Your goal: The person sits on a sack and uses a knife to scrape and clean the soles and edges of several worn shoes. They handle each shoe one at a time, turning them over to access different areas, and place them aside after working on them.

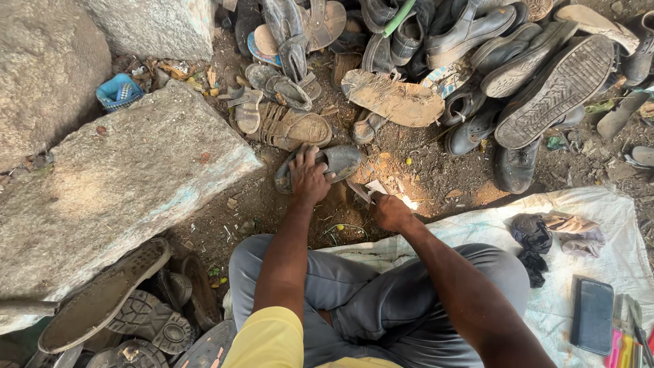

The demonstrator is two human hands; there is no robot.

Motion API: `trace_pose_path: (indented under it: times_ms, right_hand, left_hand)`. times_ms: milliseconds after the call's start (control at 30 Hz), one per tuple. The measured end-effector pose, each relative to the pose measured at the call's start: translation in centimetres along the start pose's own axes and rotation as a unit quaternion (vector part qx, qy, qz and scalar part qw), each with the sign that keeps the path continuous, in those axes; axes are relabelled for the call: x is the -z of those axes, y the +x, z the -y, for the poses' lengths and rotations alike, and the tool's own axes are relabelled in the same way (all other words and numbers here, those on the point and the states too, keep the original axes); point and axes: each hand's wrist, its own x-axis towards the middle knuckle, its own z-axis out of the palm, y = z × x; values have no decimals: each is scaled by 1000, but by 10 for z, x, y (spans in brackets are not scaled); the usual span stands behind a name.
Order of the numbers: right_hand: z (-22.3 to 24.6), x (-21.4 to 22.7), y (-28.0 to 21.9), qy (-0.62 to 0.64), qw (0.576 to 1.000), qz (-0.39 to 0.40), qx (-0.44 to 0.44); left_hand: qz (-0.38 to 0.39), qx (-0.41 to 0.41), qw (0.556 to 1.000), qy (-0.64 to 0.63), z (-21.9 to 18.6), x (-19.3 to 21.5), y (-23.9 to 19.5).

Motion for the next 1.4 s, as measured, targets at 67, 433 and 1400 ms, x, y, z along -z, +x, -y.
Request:
trace_pose_path:
  times_ms: [67,433,1400]
  right_hand:
    - [6,-2,0,13,1000,-13,-4]
    - [29,-12,-5,-34,995,-41,-83]
    - [33,15,-9,66,977,52,-198]
  left_hand:
    - [-14,-9,1000,12,2,-5,2]
    - [-33,-7,998,-51,5,0,-1]
    - [-51,-13,998,-23,-5,-7,-10]
